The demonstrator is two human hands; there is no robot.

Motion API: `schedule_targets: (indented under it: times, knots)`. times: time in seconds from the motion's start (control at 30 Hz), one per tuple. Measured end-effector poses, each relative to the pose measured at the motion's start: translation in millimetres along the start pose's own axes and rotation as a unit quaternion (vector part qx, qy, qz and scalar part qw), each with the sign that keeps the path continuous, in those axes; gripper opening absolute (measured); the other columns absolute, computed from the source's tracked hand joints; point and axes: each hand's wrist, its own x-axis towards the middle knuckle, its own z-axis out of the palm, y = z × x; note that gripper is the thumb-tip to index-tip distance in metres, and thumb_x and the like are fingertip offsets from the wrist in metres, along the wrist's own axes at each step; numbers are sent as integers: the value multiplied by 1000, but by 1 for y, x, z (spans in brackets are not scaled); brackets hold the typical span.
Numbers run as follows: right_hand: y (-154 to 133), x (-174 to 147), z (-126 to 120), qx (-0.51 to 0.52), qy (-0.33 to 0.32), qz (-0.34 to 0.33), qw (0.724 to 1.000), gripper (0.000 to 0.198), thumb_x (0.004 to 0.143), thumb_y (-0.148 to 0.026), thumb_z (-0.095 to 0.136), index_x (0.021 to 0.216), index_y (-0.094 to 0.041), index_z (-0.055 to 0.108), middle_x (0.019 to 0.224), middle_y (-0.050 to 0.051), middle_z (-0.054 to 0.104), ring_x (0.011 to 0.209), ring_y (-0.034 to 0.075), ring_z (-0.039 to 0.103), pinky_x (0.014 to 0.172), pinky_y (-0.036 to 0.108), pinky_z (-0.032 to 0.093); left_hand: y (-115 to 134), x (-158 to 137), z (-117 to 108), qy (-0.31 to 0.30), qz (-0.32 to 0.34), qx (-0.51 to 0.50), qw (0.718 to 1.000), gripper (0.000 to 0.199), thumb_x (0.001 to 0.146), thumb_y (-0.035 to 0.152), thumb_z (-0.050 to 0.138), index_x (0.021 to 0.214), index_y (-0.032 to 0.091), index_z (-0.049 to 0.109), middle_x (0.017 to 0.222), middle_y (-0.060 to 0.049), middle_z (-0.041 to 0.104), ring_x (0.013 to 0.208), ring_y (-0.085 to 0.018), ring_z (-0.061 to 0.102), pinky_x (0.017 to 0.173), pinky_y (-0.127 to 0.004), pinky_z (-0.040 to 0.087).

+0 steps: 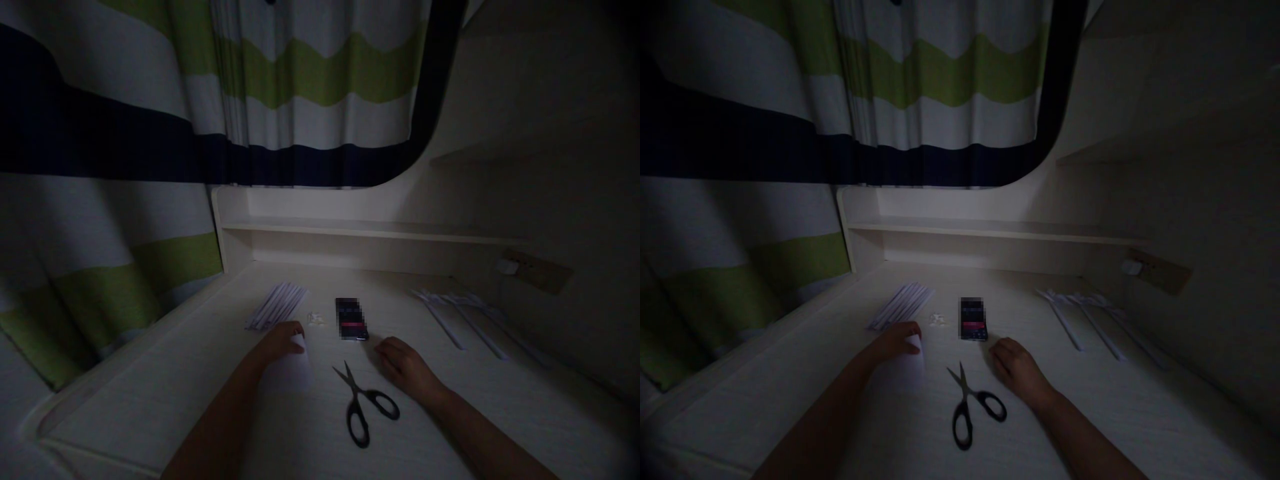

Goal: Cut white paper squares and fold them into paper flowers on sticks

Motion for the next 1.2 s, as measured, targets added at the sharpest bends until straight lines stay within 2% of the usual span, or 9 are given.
schedule_targets:
  times: [0.2, 0.43, 0.57, 0.73, 0.9, 1.03, 1.2]
  knots:
    - [-2, 1, -1, 1, 5, -5, 1000, 22, 82, -17, 36, 88, -15, 57, 80, 10, 57, 76, 19, 54, 70, 32, 46, 2, 1, -10, 60, -27, -33, 997, 15, 61, 23, 57, 76, 19, 56, 82, -1, 58, 82, -18, 52, 73, -27, 37]
    - [-4, 2, -4, 20, 28, 6, 999, 25, 83, -21, 34, 86, -16, 58, 77, 10, 59, 75, 19, 55, 69, 33, 46, 1, 7, -14, 144, -82, -98, 981, 16, 65, 25, 51, 78, 17, 54, 78, -2, 57, 74, -16, 53, 63, -26, 39]
    - [-8, 4, -5, 92, 34, 55, 994, 25, 83, -26, 36, 79, -17, 59, 74, 7, 59, 71, 18, 56, 65, 29, 45, 3, 6, -13, 170, -118, -146, 967, 22, 68, 32, 50, 84, 17, 53, 72, -1, 55, 63, -15, 52, 53, -24, 38]
    - [-19, 7, 2, 181, 38, 139, 973, 27, 79, -33, 44, 60, -17, 54, 60, 2, 55, 57, 14, 52, 54, 24, 40, 18, 7, -2, 212, -140, -268, 929, 24, 63, 33, 55, 82, 18, 54, 64, 2, 52, 57, -12, 49, 49, -21, 35]
    - [-35, 10, 11, 277, 52, 203, 938, 31, 74, -40, 50, 53, -16, 51, 53, -1, 51, 53, 13, 48, 50, 22, 36, 36, 13, 22, 236, -131, -302, 914, 26, 66, 35, 51, 87, 19, 49, 57, 5, 46, 52, -10, 46, 46, -20, 32]
    - [-45, 14, 11, 367, 51, 260, 892, 40, 76, -48, 43, 53, -16, 51, 50, -1, 49, 50, 12, 45, 50, 23, 35, 49, 13, 43, 276, -121, -364, 881, 28, 65, 35, 53, 88, 19, 48, 62, 3, 50, 56, -11, 49, 49, -21, 36]
    - [-45, 18, 17, 464, 59, 285, 837, 37, 71, -50, 51, 57, -16, 51, 52, -2, 49, 50, 11, 45, 49, 22, 34, 61, 12, 61, 263, -92, -453, 847, 31, 65, 31, 55, 92, 19, 45, 60, 5, 51, 55, -11, 50, 49, -21, 38]
